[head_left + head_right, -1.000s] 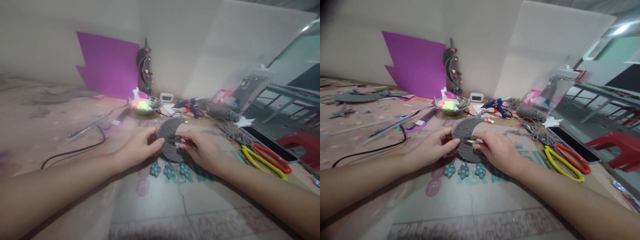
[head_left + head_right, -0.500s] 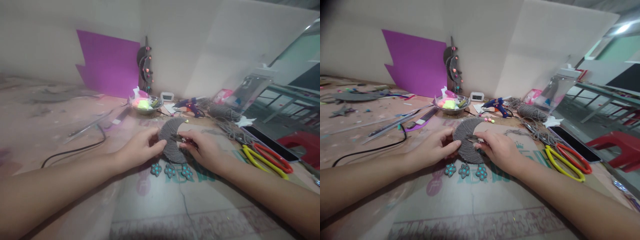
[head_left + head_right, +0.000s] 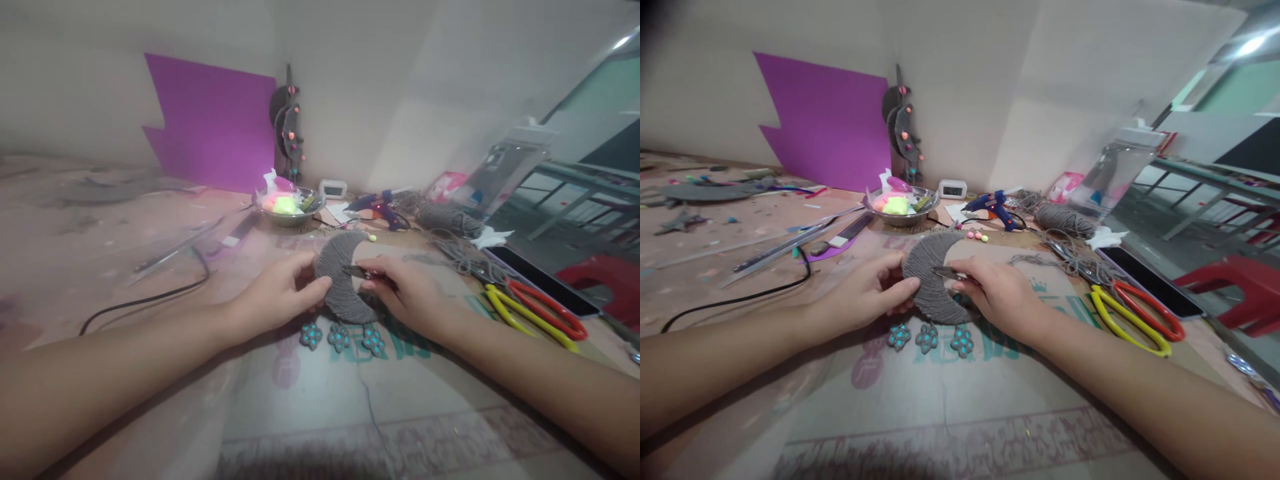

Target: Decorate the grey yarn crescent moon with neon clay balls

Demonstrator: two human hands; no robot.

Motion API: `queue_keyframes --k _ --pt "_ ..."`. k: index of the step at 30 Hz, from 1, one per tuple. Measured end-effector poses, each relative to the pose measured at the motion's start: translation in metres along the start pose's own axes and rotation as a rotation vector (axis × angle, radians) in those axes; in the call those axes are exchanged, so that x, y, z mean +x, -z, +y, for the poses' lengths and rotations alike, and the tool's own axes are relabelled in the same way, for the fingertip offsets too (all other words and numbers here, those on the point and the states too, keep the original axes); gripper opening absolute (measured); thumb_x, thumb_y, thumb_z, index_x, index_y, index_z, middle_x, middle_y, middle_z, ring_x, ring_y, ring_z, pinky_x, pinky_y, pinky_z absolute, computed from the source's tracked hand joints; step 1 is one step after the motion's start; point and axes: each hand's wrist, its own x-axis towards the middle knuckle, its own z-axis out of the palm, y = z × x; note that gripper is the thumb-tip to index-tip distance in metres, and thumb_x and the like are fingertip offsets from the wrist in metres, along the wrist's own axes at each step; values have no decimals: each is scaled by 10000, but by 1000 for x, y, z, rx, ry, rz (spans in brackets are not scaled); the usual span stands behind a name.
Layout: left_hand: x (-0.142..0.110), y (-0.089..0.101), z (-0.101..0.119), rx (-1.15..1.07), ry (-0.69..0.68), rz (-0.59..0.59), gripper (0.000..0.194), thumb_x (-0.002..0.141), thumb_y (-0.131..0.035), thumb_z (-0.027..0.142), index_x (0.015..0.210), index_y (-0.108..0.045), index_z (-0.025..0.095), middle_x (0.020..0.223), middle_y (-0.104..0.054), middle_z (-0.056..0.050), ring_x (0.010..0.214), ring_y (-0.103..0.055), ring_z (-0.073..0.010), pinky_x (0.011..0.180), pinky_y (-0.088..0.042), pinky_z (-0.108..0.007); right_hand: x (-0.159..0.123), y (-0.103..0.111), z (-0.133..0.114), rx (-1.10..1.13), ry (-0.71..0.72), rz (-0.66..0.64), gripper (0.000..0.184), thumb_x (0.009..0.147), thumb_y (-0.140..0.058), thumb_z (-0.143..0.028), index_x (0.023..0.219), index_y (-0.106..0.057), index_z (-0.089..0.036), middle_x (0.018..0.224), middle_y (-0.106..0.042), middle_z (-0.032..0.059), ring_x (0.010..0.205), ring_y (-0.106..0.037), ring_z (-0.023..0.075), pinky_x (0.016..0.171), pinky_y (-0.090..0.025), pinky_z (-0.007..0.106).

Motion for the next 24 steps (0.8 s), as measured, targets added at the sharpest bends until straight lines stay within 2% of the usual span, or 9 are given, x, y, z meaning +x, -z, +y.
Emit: queue_keyframes --k 6,12,15,19,21,24 --pt "0 0 -3 -16 10 -6 149 922 -541 307 998 -572 182 665 -578 37 533 -530 -101 526 -437 -213 0 0 0 2 -12 -14 209 960 -533 -270 1123 -652 -213 985 -756 62 864 -718 208 759 -566 330" --pt "1 0 -4 -50 23 -3 141 912 -557 324 928 -557 184 650 -569 35 535 -528 -104 518 -428 -213 -1 1 0 1 -10 0 196 971 -519 -277 1113 -644 -227 978 -747 51 856 -709 204 752 -557 323" --pt "2 0 -2 -81 34 -5 141 903 -560 313 865 -528 181 643 -556 39 521 -509 -90 502 -417 -203 0 4 -4 45 7 57 200 977 -514 -289 1139 -607 -220 955 -729 47 785 -686 184 692 -542 298" --pt "4 -1 0 -129 56 6 144 897 -560 316 890 -532 175 650 -537 45 512 -490 -78 475 -390 -189 2 11 -7 61 -30 141 261 969 -533 -308 1206 -564 -204 852 -678 33 639 -603 159 590 -497 283" --pt "3 -1 -1 -140 55 1 150 906 -554 324 894 -529 176 654 -533 46 517 -488 -76 475 -387 -186 3 14 -5 17 -62 155 248 967 -530 -293 1196 -569 -205 796 -648 24 639 -587 167 607 -492 296" --pt "3 0 -2 -127 63 -3 152 912 -552 327 899 -524 178 653 -529 47 533 -502 -80 486 -396 -189 4 16 0 -13 -75 193 250 957 -535 -285 1192 -575 -207 822 -647 41 716 -607 195 677 -505 332"
